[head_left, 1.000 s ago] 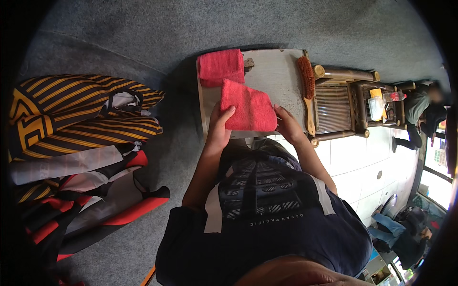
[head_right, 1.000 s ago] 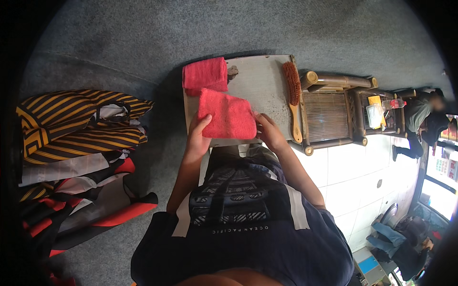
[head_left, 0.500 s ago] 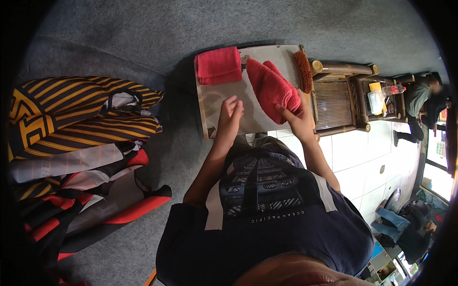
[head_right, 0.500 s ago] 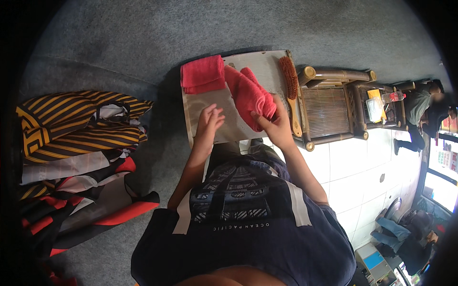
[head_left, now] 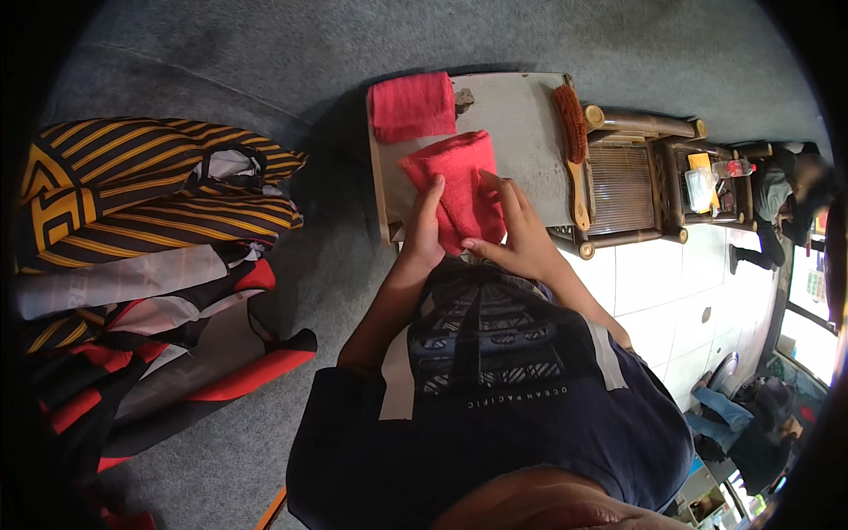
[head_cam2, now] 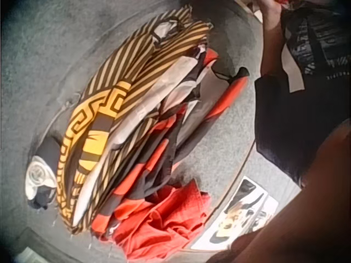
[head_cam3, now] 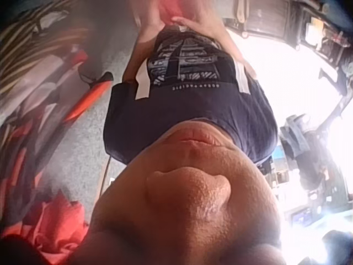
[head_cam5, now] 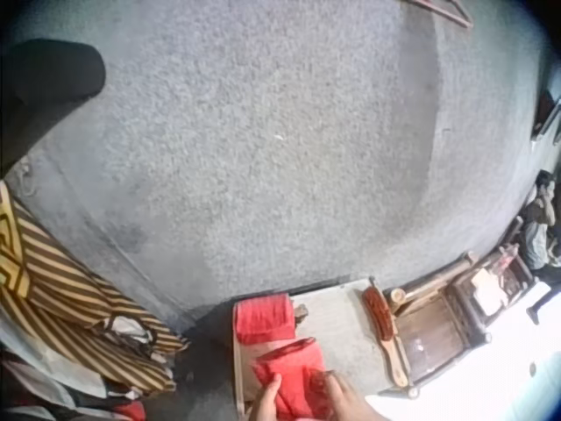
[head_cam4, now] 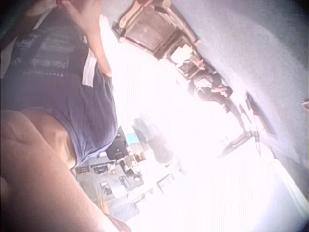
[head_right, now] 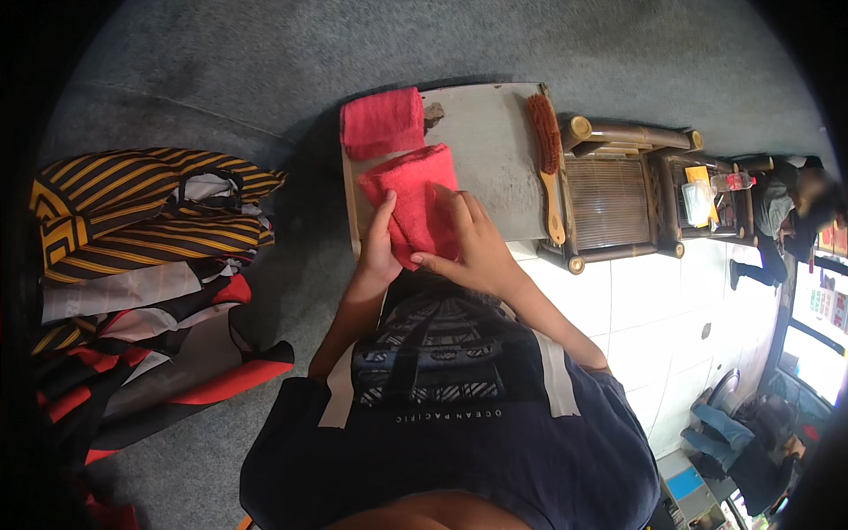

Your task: The person folds pink towels by hand on a small table, using a brush to smooth the fabric and pressing down with their hands to flatten each fold.

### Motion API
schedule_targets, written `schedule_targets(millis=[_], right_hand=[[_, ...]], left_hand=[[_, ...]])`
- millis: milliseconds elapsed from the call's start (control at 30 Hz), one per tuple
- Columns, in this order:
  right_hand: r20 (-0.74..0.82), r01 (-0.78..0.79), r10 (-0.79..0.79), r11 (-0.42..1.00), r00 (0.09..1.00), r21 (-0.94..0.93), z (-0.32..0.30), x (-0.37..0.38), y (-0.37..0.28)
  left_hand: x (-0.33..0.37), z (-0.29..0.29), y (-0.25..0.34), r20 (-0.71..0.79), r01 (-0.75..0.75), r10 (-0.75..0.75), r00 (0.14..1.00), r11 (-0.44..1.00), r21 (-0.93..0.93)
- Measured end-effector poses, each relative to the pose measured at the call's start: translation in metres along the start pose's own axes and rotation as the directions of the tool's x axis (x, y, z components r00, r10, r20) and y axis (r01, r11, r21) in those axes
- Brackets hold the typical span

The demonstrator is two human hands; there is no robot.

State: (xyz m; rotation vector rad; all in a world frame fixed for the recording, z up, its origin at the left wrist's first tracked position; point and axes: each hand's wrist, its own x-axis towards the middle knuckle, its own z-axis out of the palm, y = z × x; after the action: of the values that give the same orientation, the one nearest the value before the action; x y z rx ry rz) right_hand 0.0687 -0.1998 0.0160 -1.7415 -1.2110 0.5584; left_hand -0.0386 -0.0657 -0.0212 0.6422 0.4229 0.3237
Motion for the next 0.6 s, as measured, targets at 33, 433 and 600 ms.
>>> schedule_targets(millis=[33, 433, 600], right_hand=[[0.015, -0.007, 0.007, 0.999, 1.000, -0.052, 0.000, 0.002, -0.003], [-0.192, -0.048, 0.080, 0.985, 0.978, 0.168, 0.001, 0.004, 0.017], [-0.208, 0.017, 0.008, 0.993, 0.978, 0.119, 0.004, 0.010, 0.008]], left_hand=[[-0.003, 0.002, -0.003, -0.008, -0.001, 0.002, 1.000, 0.999, 0.033], [-0.013, -0.007, 0.004, -0.016, -0.032, 0.033, 0.999, 0.999, 0.026], [-0.012, -0.022, -0.015, -0.038, -0.017, 0.018, 0.999, 0.999, 0.032]])
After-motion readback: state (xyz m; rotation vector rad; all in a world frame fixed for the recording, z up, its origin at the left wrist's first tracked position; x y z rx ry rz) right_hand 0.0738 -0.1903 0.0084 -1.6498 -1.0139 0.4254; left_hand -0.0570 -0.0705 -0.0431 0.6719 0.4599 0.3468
